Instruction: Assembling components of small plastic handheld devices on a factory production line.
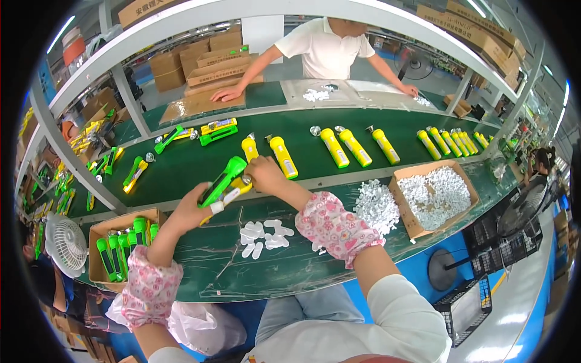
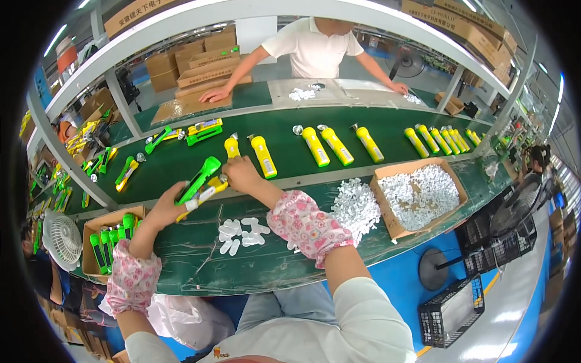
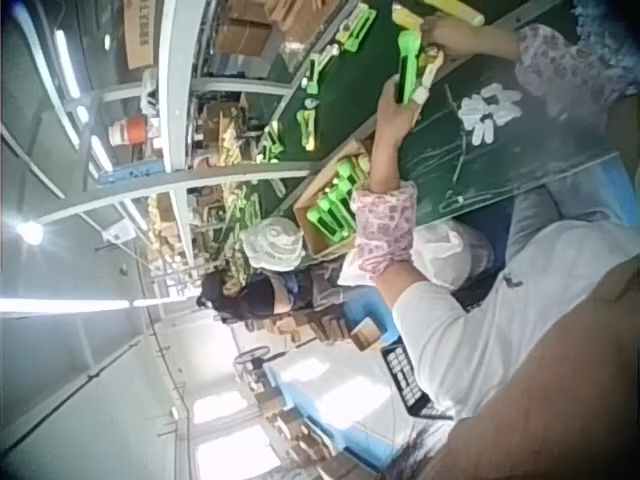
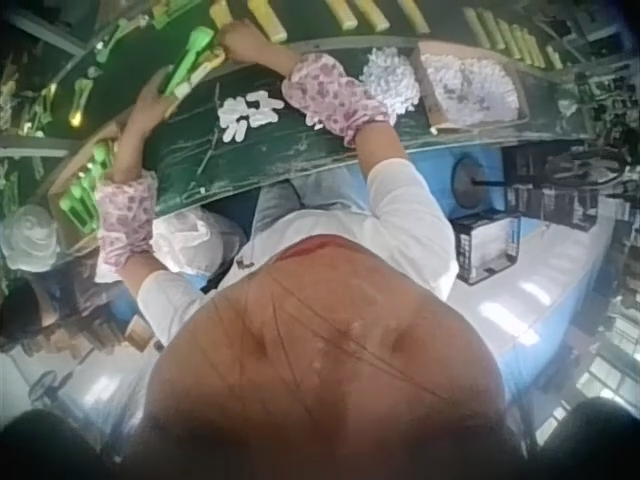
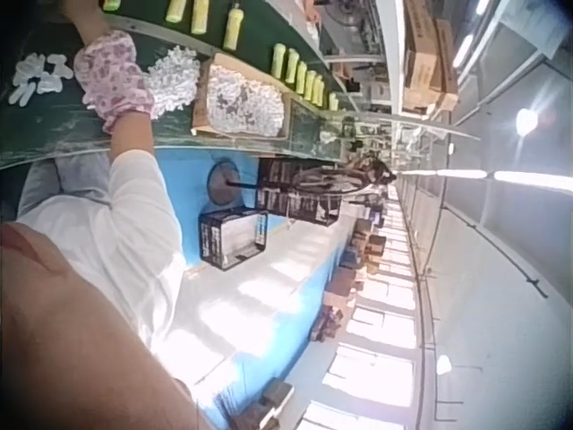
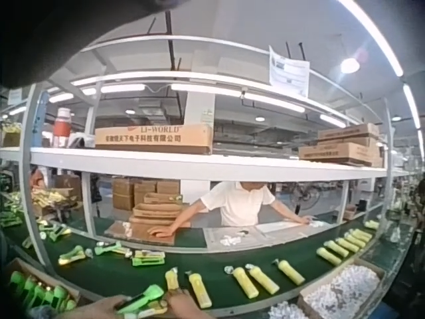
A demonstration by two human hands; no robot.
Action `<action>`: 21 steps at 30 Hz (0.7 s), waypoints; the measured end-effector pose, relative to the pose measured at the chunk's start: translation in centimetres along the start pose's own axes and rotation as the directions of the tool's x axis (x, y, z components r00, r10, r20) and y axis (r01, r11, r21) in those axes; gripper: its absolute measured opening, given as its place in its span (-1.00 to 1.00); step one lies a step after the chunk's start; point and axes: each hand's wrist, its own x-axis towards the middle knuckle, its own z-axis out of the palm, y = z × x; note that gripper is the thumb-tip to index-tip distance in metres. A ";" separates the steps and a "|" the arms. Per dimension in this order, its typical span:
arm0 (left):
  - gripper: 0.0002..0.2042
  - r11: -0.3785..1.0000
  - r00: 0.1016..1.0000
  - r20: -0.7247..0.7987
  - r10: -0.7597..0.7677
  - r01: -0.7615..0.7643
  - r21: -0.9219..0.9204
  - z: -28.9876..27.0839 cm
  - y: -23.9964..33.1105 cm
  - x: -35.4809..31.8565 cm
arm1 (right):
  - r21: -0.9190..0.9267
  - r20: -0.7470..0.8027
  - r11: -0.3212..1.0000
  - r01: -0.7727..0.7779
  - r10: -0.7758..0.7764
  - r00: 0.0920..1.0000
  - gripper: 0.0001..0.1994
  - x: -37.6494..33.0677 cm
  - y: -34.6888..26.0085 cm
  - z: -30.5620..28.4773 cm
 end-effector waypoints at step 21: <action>-0.66 0.154 0.985 0.105 -0.139 0.126 -0.980 10.6 -2.3 2.0 | 0.174 0.445 0.912 -0.371 0.264 0.856 -0.77 -10.4 -3.1 -6.3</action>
